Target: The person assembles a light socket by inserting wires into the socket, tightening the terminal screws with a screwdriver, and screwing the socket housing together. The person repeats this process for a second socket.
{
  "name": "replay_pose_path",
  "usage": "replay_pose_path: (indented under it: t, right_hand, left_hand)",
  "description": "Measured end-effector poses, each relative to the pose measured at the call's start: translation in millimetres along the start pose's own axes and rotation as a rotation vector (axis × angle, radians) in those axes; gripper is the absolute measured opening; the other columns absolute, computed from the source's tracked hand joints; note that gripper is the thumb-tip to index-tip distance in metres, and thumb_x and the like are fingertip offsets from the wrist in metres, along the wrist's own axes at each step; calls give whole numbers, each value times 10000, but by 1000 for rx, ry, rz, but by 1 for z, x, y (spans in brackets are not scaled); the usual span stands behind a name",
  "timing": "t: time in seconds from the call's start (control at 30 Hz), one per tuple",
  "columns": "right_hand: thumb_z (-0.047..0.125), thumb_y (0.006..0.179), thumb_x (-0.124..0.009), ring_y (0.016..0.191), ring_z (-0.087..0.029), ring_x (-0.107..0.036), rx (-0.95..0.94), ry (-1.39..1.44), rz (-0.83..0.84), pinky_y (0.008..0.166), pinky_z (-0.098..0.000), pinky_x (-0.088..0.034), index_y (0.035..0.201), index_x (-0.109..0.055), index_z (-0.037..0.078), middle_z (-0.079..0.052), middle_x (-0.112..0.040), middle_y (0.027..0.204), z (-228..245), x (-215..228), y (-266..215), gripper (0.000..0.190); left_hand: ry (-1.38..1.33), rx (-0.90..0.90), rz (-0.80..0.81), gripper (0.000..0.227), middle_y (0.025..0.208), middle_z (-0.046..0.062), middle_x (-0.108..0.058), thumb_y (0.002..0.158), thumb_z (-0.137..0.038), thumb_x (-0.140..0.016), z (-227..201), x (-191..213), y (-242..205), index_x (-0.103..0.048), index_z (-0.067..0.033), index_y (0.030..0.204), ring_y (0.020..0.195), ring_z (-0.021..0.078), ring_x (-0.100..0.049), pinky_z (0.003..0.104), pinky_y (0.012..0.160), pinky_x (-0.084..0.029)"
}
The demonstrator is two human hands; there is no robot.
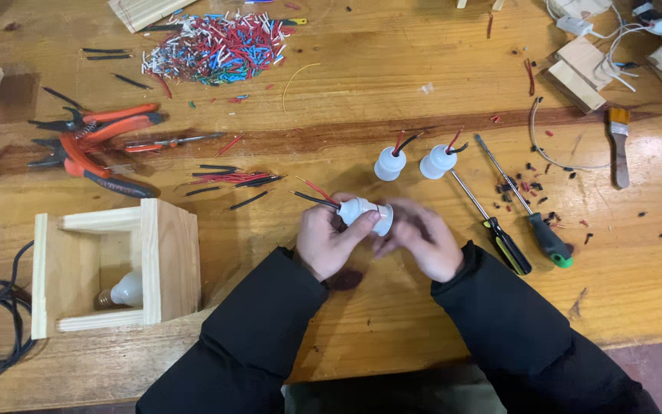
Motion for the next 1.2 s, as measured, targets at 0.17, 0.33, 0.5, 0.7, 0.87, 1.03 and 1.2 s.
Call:
replay_pose_path:
  t: [0.17,0.33,0.5,0.7,0.87,1.03,1.2]
  right_hand:
    - [49,866,-730,848,-321,-732,77,-233,-80,687,-463,-664,1222,-640,-96,-233,-677,1035,15,-1,1,394]
    - [88,724,-914,1062,-218,-652,85,-337,-102,825,-401,-637,1321,-619,-17,-130,-666,1221,17,2,-1,675]
    - [17,929,-678,713,-291,-754,33,-157,-57,582,-436,-690,1218,-630,-131,-268,-703,917,2,5,0,328]
    - [35,738,-897,981,-273,-678,33,-304,-122,740,-373,-666,1310,-539,-36,-198,-658,1183,15,2,-2,678]
    - [223,973,-657,782,-331,-748,-85,9,-6,633,-506,-697,1304,-557,-132,-291,-683,979,-4,-1,-2,496]
    - [25,753,-876,845,-221,-718,-5,-278,-107,710,-385,-668,1269,-642,-44,-185,-728,948,22,-3,0,571]
    - [18,719,-892,911,-311,-708,31,-253,-69,705,-427,-679,1277,-533,-31,-233,-636,1178,6,5,-1,665]
  left_hand:
    - [52,-5,-15,213,685,88,-720,838,-232,-842,3,3,1,-739,-77,941,732,98,-685,287,655,-583]
    - [42,-4,-10,231,643,122,-706,841,-257,-839,-2,1,1,-737,-69,931,688,132,-717,282,605,-578]
    - [14,18,-3,199,633,63,-698,846,-224,-835,9,2,1,-742,-86,955,662,86,-696,233,569,-570]
    - [-72,2,2,178,622,54,-655,881,-196,-799,-4,1,3,-726,-60,969,705,62,-634,226,593,-557]
    - [-60,7,11,184,632,61,-676,883,-203,-800,8,-1,1,-726,-58,969,666,77,-655,226,569,-549]
    - [-76,-6,-3,184,616,54,-674,891,-207,-800,4,1,4,-730,-56,971,650,46,-631,209,566,-540]
    - [-79,-28,-11,186,663,74,-690,883,-213,-812,1,1,4,-741,-58,958,711,62,-596,240,580,-533]
Point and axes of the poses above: each hand's wrist, its own y-axis towards the middle knuckle, its own x-axis out of the back of the hand, z = x × y, the point moved 6 cm from there along y, towards the middle knuckle
